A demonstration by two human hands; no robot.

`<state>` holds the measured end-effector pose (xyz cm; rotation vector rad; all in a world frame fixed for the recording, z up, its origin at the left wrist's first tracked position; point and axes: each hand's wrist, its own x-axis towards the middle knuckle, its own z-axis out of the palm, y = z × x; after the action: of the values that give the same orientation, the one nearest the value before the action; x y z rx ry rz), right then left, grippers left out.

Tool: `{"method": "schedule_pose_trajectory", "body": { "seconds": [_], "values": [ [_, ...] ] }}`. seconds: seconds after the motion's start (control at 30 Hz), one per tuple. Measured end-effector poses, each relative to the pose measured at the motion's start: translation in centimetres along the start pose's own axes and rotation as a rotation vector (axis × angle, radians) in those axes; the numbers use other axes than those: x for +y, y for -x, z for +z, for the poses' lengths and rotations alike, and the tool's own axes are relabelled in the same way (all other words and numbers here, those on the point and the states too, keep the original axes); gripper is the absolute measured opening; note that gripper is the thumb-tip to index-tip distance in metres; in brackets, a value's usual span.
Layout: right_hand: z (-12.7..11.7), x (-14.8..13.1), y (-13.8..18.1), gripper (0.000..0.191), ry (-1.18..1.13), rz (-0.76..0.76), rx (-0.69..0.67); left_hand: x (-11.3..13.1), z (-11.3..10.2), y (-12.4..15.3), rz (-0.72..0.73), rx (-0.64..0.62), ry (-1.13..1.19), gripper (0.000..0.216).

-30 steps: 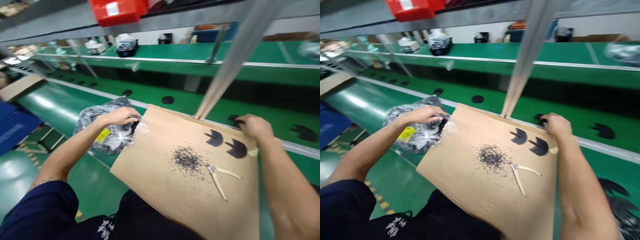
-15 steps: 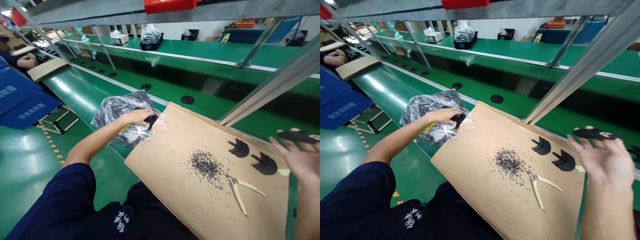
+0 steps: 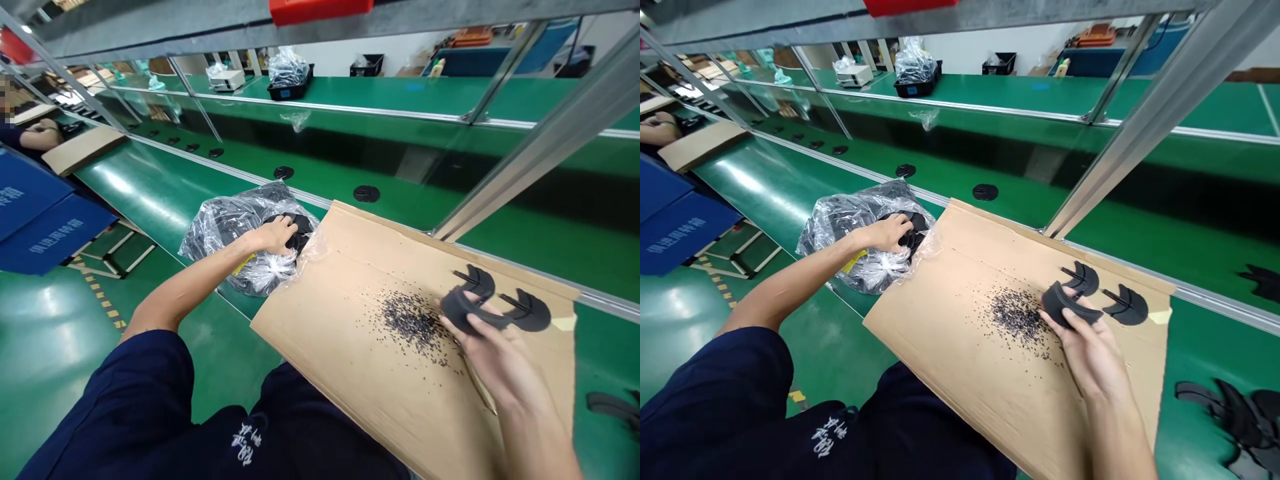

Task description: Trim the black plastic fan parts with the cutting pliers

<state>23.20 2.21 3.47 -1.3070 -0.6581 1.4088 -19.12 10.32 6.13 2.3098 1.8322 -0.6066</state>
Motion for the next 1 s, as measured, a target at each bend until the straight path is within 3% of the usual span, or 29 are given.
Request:
{"method": "schedule_pose_trajectory", "body": {
  "seconds": [0.3,0.47,0.63,0.83,1.0],
  "values": [
    [0.2,3.7,0.5,0.051,0.105,-0.075,-0.182,2.4,0.6,0.8,-0.157,0.192,-0.041,0.064],
    [-0.2,4.7,0.9,0.052,0.140,-0.110,-0.230,3.1,0.3,1.1,-0.061,0.295,-0.007,0.040],
    [-0.1,5.1,1.0,0.052,0.143,-0.103,-0.244,6.2,1.8,0.4,0.063,0.353,0.054,0.029],
    [0.3,5.2,1.3,0.055,0.114,-0.062,-0.191,9.8,2.4,-1.3,0.141,0.359,0.115,0.030],
    [0.2,5.1,1.8,0.053,0.123,-0.114,-0.191,9.1,0.9,0.0,0.198,0.250,0.141,0.054]
  ]
}}
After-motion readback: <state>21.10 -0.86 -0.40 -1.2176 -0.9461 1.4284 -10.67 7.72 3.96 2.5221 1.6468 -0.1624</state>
